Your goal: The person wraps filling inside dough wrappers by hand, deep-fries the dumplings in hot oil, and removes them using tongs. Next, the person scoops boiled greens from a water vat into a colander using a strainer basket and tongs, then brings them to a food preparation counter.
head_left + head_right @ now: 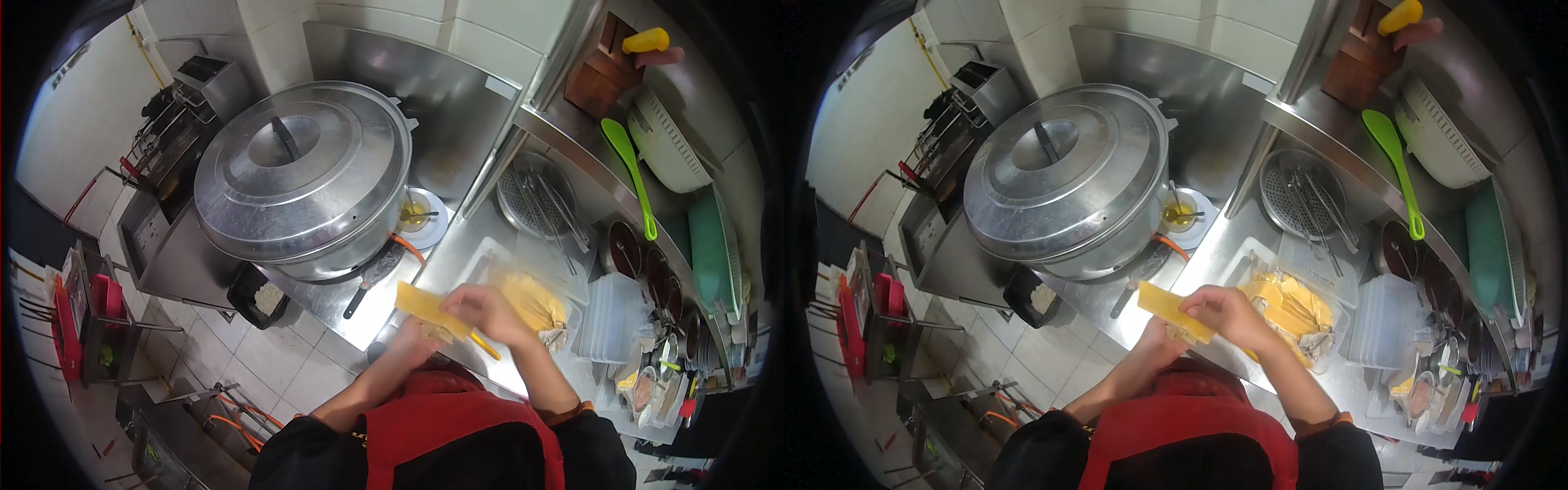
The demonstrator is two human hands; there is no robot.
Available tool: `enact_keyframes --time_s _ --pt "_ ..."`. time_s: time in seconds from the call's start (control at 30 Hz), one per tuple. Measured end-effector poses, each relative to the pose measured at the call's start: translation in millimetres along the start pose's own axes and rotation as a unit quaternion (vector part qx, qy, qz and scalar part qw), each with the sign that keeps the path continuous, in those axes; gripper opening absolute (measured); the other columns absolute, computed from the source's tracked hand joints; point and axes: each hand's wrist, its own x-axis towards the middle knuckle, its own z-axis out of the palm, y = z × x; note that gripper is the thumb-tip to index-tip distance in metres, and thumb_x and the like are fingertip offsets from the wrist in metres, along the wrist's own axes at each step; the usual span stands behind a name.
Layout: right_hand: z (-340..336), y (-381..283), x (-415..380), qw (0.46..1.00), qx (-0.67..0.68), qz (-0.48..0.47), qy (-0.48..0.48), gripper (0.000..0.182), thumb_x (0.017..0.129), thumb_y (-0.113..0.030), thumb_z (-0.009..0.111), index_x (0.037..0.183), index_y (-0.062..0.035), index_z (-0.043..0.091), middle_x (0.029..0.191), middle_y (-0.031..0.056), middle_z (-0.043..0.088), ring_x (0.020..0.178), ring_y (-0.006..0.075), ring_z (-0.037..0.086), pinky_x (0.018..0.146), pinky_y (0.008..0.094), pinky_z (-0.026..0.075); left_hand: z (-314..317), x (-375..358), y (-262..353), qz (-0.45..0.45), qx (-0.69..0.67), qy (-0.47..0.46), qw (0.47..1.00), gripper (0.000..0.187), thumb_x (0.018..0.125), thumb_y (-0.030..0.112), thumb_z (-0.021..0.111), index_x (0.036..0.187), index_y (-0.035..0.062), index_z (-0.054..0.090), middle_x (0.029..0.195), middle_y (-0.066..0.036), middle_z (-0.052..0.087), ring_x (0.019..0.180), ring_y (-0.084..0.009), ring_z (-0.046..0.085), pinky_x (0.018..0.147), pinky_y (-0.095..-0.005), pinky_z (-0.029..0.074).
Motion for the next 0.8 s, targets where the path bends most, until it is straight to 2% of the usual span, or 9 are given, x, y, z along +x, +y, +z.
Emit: enact_keyframes --time_s 0.1,0.17,0.2,0.23,0.3,0.37,0.47,0.57,0.8 --pt "22 19 -4 0.980 -0.152 -0.075 0.109 0.024 0.071 -0.007 0.063 0.094 -0.0058 0.058 0.085 0.0078 0.055 0.066 0.0147 0.051 0.059 0.0252 0.041 4 -5 1 0.030 0.005 -0.035 0.999 0.032 0.088 0.023 0.037 0.113 0.0047 0.044 0.106 -0.010 0.051 0.098 -0.0220 0.052 0.082 -0.0350 0.043" --pt "31 9 -9 0.958 -0.207 -0.084 0.183 0.029 0.069 -0.008 0.065 0.097 -0.0070 0.057 0.087 0.0081 0.053 0.064 0.0153 0.050 0.058 0.0250 0.040 -2 -7 -4 0.073 0.049 -0.078 0.993 0.033 0.087 0.023 0.040 0.115 0.0052 0.043 0.108 -0.009 0.050 0.099 -0.0198 0.051 0.082 -0.0331 0.043" --pt "33 10 -9 0.960 -0.181 -0.029 0.211 0.035 0.066 -0.011 0.069 0.099 -0.0080 0.057 0.092 0.0075 0.052 0.066 0.0155 0.048 0.056 0.0254 0.039 -5 -6 -6 0.121 0.140 -0.067 0.980 0.032 0.087 0.021 0.041 0.114 0.0045 0.043 0.107 -0.009 0.050 0.098 -0.0195 0.051 0.082 -0.0327 0.042" --pt "32 11 -9 0.965 -0.159 -0.011 0.208 0.035 0.066 -0.013 0.069 0.098 -0.0078 0.057 0.094 0.0088 0.052 0.073 0.0188 0.050 0.062 0.0277 0.041 -7 -6 -7 0.166 0.231 -0.056 0.957 0.031 0.086 0.018 0.041 0.113 0.0038 0.043 0.106 -0.009 0.051 0.098 -0.0191 0.051 0.082 -0.0322 0.042" --pt "28 12 -7 0.972 -0.117 0.023 0.201 0.035 0.066 -0.016 0.070 0.098 -0.0074 0.057 0.097 0.0115 0.052 0.087 0.0254 0.053 0.074 0.0322 0.044 -3 -7 -5 0.173 0.230 -0.069 0.955 0.029 0.085 0.013 0.044 0.112 0.0027 0.043 0.105 -0.008 0.051 0.097 -0.0187 0.051 0.082 -0.0311 0.042" --pt "29 15 -7 0.981 -0.122 -0.021 0.150 0.035 0.066 -0.015 0.070 0.098 -0.0070 0.057 0.098 0.0108 0.052 0.090 0.0243 0.053 0.077 0.0310 0.043 9 -12 5 0.095 0.046 -0.112 0.988 0.029 0.082 0.008 0.047 0.110 0.0019 0.044 0.104 -0.008 0.050 0.097 -0.0185 0.050 0.081 -0.0298 0.041" --pt "31 30 -8 0.989 -0.075 -0.047 0.120 0.033 0.067 -0.013 0.069 0.097 -0.0064 0.059 0.100 0.0100 0.052 0.094 0.0229 0.053 0.080 0.0296 0.042 21 -15 12 0.205 0.336 -0.143 0.908 0.028 0.080 0.005 0.049 0.107 0.0014 0.046 0.104 -0.009 0.049 0.096 -0.0190 0.050 0.080 -0.0276 0.041" --pt "31 38 -8 0.989 -0.037 -0.065 0.127 0.030 0.068 -0.012 0.069 0.095 -0.0053 0.059 0.100 0.0098 0.053 0.094 0.0222 0.053 0.081 0.0293 0.041 23 -19 14 0.113 0.195 -0.130 0.965 0.028 0.078 0.003 0.050 0.106 0.0017 0.047 0.106 -0.010 0.048 0.096 -0.0195 0.049 0.080 -0.0276 0.040" --pt "27 42 -9 0.986 -0.058 -0.059 0.146 0.028 0.070 -0.013 0.068 0.094 -0.0013 0.058 0.093 0.0102 0.056 0.088 0.0216 0.055 0.078 0.0284 0.042 15 -19 6 0.095 0.238 -0.114 0.960 0.034 0.078 -0.001 0.044 0.112 -0.0007 0.043 0.109 -0.010 0.046 0.098 -0.0207 0.047 0.083 -0.0290 0.039"
